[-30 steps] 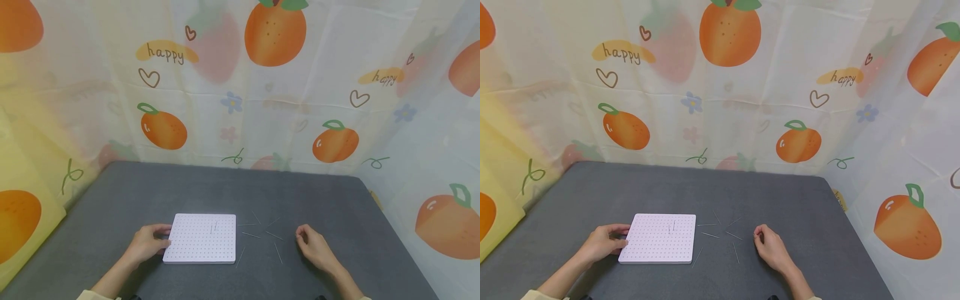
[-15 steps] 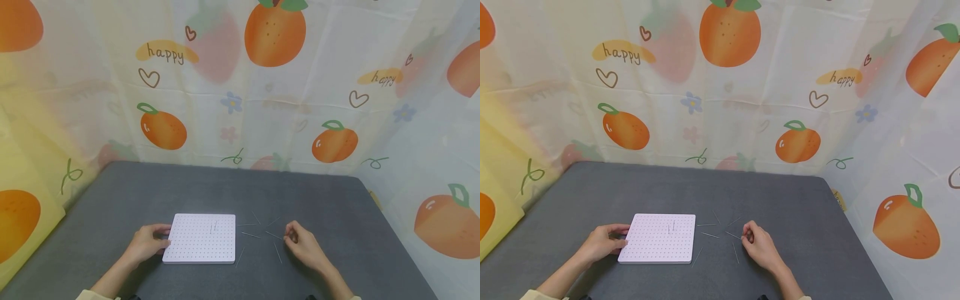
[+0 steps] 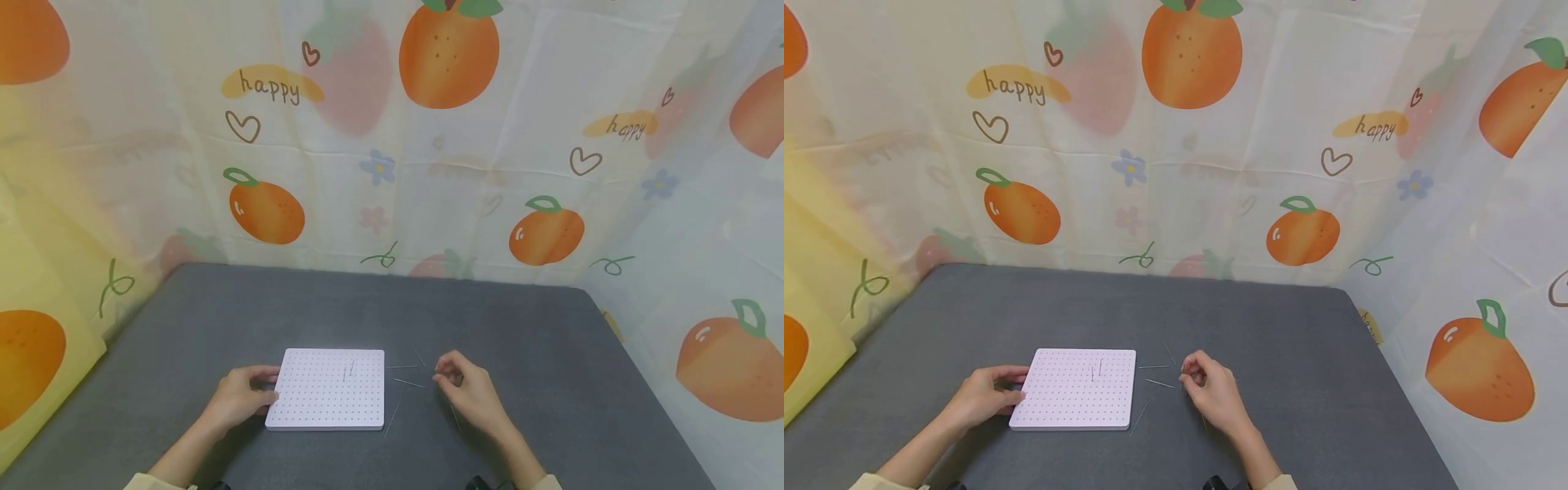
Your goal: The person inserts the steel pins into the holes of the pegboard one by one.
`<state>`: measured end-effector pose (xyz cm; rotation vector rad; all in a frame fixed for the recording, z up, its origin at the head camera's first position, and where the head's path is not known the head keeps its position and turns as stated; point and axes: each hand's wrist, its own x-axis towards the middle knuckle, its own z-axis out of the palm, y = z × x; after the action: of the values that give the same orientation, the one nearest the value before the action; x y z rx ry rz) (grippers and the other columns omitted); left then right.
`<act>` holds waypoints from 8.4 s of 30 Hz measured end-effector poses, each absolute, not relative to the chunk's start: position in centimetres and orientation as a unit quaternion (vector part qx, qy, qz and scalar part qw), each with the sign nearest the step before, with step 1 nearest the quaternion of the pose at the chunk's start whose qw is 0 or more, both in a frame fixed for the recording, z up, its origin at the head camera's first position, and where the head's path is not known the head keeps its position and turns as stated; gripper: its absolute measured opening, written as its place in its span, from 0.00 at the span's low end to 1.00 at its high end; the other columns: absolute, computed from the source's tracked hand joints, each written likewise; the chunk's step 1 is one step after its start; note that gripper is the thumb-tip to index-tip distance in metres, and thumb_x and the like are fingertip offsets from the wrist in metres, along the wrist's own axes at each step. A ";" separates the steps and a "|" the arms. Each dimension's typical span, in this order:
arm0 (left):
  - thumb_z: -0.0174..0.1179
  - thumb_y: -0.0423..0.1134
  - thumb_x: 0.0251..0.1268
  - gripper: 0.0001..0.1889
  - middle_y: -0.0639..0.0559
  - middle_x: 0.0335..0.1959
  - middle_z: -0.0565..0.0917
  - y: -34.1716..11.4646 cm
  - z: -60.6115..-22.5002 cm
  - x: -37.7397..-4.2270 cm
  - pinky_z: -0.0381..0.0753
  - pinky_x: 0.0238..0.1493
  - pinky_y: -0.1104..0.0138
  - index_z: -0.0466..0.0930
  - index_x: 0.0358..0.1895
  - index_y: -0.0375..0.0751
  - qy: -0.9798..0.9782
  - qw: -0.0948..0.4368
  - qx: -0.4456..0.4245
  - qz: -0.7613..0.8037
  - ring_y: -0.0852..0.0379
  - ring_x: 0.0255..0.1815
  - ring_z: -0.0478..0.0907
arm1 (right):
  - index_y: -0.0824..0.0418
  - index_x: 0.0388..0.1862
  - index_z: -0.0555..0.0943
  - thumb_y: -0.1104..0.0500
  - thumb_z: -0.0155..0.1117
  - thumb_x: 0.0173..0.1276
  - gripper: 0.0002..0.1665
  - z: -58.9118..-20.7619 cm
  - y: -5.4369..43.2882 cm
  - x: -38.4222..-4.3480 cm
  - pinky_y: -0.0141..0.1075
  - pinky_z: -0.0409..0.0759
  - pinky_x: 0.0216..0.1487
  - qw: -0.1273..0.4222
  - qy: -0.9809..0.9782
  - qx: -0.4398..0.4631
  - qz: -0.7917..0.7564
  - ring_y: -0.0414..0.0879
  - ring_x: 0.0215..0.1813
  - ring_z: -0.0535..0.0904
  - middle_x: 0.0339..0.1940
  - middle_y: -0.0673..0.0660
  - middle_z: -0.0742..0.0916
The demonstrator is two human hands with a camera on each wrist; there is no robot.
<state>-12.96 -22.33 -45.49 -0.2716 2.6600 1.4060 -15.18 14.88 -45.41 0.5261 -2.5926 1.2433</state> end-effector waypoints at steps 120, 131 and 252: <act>0.63 0.26 0.48 0.24 0.37 0.46 0.80 -22.4 -45.8 -13.1 0.83 0.28 0.63 0.74 0.53 0.29 0.879 0.060 -0.089 0.464 0.56 0.28 0.80 | 0.51 0.37 0.81 0.63 0.68 0.55 0.11 -46.9 13.4 -16.4 0.31 0.76 0.31 0.174 -0.886 0.167 0.396 0.35 0.34 0.76 0.32 0.40 0.80; 0.62 0.27 0.48 0.24 0.37 0.45 0.80 -22.3 -45.8 -13.2 0.83 0.29 0.63 0.74 0.53 0.29 0.884 0.058 -0.087 0.455 0.56 0.29 0.80 | 0.55 0.37 0.80 0.64 0.68 0.54 0.11 -47.8 15.7 -16.7 0.31 0.77 0.33 0.147 -0.899 0.112 0.397 0.38 0.34 0.77 0.31 0.44 0.82; 0.62 0.27 0.50 0.23 0.34 0.45 0.80 -22.3 -45.7 -13.3 0.83 0.29 0.62 0.74 0.53 0.29 0.894 0.058 -0.077 0.437 0.55 0.30 0.80 | 0.51 0.30 0.78 0.63 0.67 0.55 0.08 -46.6 13.9 -17.7 0.30 0.74 0.28 0.171 -0.920 0.160 0.315 0.36 0.27 0.75 0.26 0.44 0.83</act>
<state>-13.29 -22.31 -45.70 -0.2333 2.7091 1.3255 -17.69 13.91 -46.60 0.4554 -2.6109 0.8945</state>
